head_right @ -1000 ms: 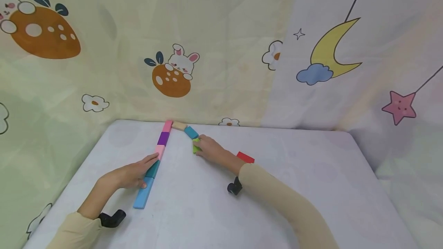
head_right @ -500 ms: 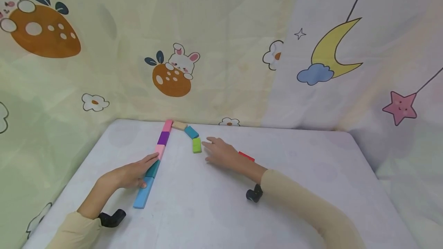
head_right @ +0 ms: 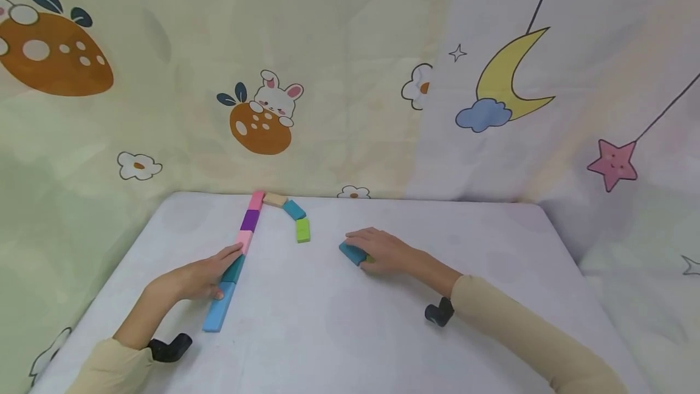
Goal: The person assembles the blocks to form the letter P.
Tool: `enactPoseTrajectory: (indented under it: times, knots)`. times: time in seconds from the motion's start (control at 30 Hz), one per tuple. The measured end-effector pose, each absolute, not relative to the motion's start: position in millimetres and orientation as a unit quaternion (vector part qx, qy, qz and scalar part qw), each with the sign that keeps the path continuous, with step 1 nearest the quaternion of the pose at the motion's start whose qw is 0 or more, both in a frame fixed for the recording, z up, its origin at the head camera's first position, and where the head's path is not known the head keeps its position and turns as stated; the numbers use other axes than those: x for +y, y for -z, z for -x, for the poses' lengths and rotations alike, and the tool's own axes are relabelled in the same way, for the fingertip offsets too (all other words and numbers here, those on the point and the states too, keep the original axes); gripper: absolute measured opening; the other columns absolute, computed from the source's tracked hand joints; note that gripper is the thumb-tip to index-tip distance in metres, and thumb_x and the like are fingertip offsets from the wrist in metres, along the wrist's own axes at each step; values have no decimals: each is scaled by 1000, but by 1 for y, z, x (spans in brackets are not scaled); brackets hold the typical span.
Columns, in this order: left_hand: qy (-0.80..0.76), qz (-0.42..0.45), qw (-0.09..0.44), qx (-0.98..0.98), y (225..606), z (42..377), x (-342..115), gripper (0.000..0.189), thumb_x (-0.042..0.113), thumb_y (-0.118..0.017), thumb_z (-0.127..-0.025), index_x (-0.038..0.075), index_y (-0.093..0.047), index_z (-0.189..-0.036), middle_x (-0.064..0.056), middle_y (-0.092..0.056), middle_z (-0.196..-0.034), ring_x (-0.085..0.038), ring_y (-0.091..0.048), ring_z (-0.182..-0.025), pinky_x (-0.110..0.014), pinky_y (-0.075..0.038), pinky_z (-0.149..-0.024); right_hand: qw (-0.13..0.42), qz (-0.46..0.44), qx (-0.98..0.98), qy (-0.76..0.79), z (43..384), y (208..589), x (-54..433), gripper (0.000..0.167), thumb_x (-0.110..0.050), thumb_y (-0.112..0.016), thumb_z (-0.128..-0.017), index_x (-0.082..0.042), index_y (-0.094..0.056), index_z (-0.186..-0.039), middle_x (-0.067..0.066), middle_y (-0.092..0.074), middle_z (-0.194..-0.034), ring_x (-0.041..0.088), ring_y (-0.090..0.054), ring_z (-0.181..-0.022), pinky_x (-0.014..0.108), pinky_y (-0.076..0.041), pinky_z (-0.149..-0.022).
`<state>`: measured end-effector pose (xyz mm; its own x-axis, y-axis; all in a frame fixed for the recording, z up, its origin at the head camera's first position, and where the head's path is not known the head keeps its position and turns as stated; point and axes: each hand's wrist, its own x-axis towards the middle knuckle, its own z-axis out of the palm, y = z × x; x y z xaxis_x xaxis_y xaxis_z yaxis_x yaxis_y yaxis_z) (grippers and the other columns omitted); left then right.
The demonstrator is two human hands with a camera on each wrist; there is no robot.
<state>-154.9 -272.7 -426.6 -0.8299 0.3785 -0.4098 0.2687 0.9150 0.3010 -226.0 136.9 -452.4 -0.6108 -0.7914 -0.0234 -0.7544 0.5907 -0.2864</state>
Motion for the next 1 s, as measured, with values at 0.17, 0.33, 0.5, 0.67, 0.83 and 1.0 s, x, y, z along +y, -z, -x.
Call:
enactPoseTrajectory:
  times: [0.17, 0.33, 0.5, 0.67, 0.83, 1.0]
  knots:
    - [-110, -174, 231, 951, 428, 155, -272, 94, 16, -77, -81, 1, -18, -153, -20, -22, -160, -43, -34, -141, -55, -41, -108, 107, 452, 880, 98, 231, 449, 131, 43, -8, -67, -87, -14, -55, -127, 7, -45, -152, 29, -48, -134, 45, -50, -103]
    - [-107, -176, 230, 951, 427, 154, -272, 93, 17, -76, -82, 0, -19, -153, -20, -21, -160, -42, -34, -142, -54, -41, -108, 143, 456, 872, 107, 239, 445, 126, 35, -5, -67, -85, -15, -57, -117, 8, -51, -146, 25, -55, -123, 38, -51, -97]
    - [-102, -170, 233, 952, 426, 153, -273, 94, 18, -77, -81, 1, -19, -153, -20, -22, -160, -42, -34, -142, -54, -41, -108, 152, 442, 870, 154, 232, 446, 110, 30, -19, -72, -86, -16, -62, -114, 7, -56, -136, 23, -52, -119, 34, -53, -94]
    - [-98, -166, 232, 953, 425, 153, -274, 95, 18, -77, -80, 2, -19, -154, -19, -23, -160, -42, -36, -141, -54, -42, -107, 122, 407, 889, 168, 217, 454, 73, 38, -35, -74, -84, -18, -64, -117, 4, -59, -128, 20, -53, -120, 33, -55, -95]
    - [-109, -164, 238, 951, 426, 153, -274, 95, 17, -76, -81, 2, -18, -154, -19, -20, -160, -42, -34, -142, -54, -41, -108, 88, 393, 899, 172, 212, 464, 38, 43, -39, -75, -84, -15, -67, -118, 4, -62, -120, 16, -57, -110, 25, -56, -89]
    - [-108, -169, 240, 950, 426, 154, -274, 94, 18, -76, -82, 2, -18, -154, -18, -19, -161, -41, -34, -142, -54, -40, -109, 76, 377, 904, 185, 211, 466, 23, 46, -41, -75, -83, -13, -70, -119, 5, -63, -117, 14, -59, -105, 21, -56, -86]
